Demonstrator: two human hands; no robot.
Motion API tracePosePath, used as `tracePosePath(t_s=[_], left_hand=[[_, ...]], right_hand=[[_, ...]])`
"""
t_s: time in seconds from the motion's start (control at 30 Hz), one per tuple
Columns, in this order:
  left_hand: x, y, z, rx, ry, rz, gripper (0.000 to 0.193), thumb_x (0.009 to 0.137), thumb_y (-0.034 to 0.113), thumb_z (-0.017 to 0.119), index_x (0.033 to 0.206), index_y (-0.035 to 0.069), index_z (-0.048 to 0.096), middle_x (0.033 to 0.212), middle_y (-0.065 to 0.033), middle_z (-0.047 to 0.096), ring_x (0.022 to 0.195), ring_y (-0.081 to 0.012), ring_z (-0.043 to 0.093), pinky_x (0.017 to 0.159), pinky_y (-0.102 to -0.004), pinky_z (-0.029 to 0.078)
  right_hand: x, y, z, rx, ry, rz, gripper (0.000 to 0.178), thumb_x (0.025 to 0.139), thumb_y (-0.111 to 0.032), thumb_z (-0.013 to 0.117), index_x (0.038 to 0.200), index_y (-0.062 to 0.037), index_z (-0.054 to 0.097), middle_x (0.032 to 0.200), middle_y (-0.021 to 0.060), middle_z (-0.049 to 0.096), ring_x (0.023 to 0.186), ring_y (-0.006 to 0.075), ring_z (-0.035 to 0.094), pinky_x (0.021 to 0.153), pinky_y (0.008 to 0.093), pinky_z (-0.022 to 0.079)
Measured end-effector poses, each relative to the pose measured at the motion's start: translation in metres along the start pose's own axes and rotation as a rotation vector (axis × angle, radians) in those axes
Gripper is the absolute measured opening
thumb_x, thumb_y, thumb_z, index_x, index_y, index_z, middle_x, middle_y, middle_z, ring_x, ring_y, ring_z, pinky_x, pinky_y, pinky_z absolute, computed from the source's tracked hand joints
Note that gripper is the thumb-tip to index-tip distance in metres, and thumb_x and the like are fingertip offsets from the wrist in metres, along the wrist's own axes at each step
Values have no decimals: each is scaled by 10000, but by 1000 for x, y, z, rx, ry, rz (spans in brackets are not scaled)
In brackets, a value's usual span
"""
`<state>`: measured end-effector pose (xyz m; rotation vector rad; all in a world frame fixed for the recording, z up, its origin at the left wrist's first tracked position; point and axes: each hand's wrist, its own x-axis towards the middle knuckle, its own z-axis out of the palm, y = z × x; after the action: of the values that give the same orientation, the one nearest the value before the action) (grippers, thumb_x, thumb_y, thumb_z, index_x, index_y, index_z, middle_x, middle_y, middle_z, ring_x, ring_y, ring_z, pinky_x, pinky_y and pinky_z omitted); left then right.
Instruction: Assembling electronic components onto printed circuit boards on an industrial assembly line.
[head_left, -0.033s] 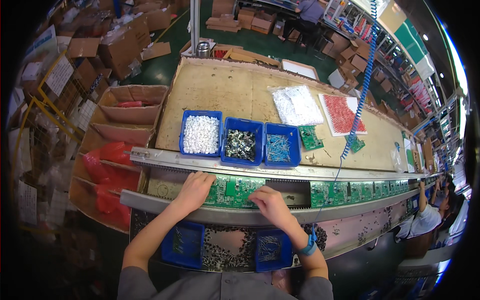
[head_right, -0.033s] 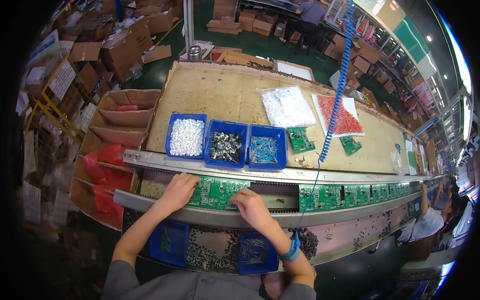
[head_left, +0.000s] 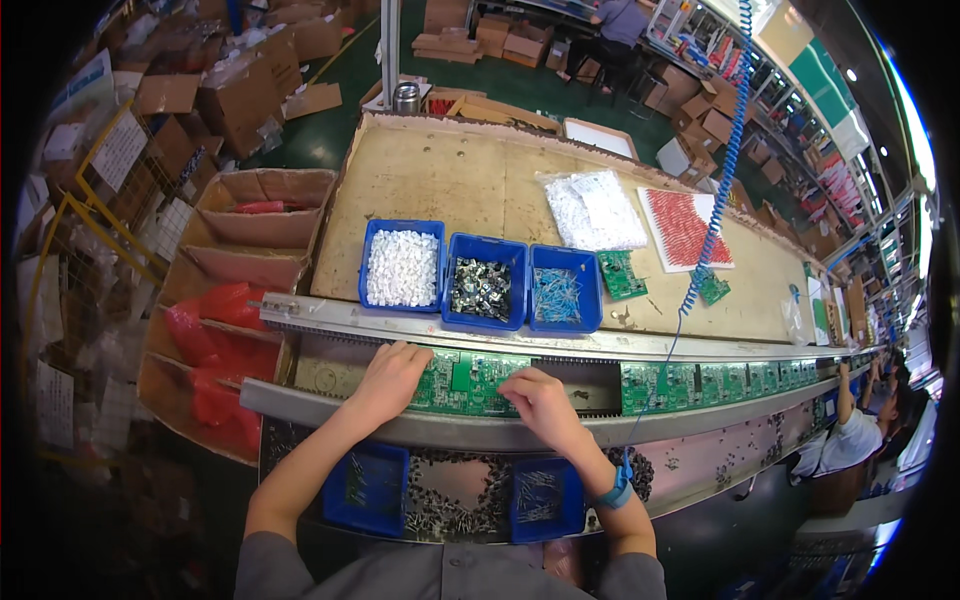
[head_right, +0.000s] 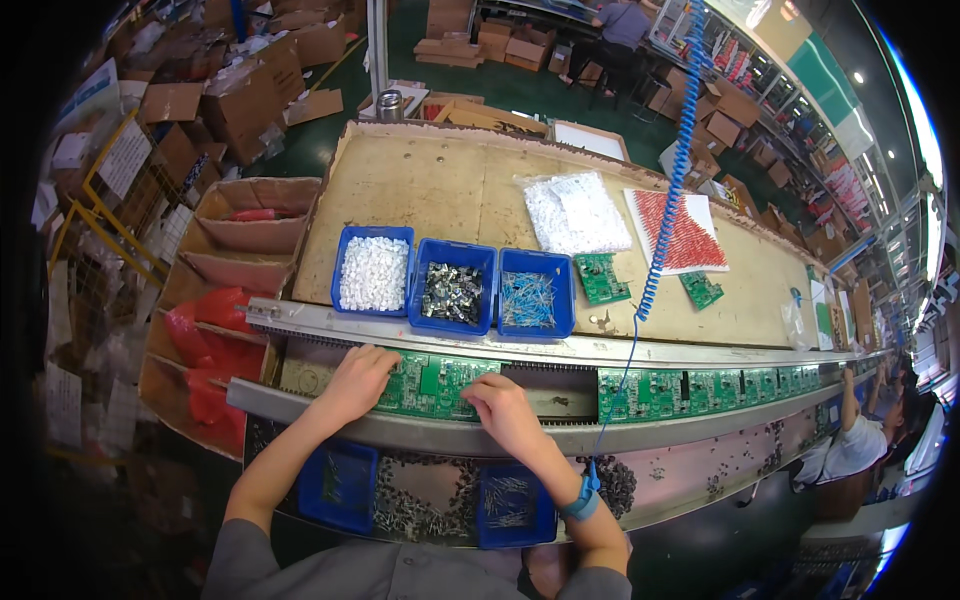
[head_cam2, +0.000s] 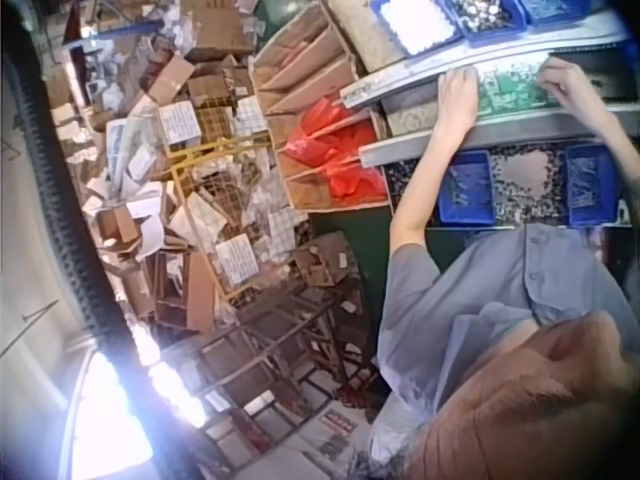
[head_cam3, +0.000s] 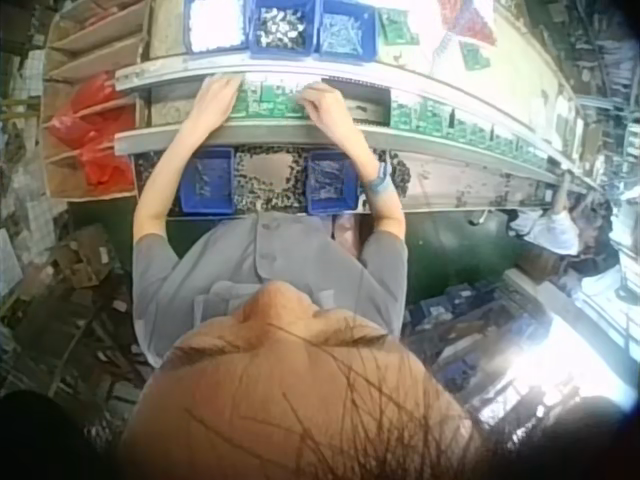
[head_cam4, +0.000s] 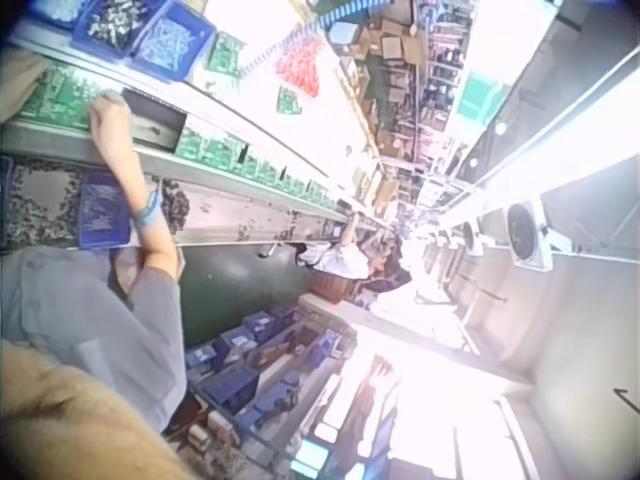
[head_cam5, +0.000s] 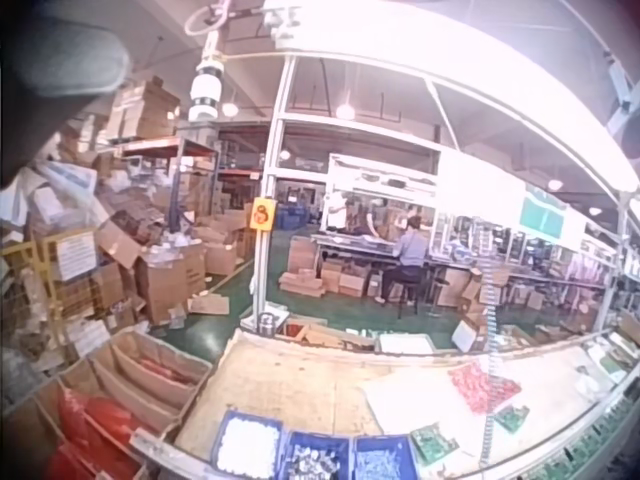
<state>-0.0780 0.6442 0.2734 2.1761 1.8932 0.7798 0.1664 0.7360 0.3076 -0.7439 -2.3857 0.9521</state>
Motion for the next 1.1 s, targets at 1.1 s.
tracePosePath(t_s=[1.1], left_hand=[[-97,95,37,57,-680,327,60,714,106,578,717,52,602,735,-113,635,708,-260,646,631,-360,499]], right_hand=[[17,25,31,-491,17,-104,167,702,-91,700,860,-128,660,902,10,599,959,238,529,830,403,369]])
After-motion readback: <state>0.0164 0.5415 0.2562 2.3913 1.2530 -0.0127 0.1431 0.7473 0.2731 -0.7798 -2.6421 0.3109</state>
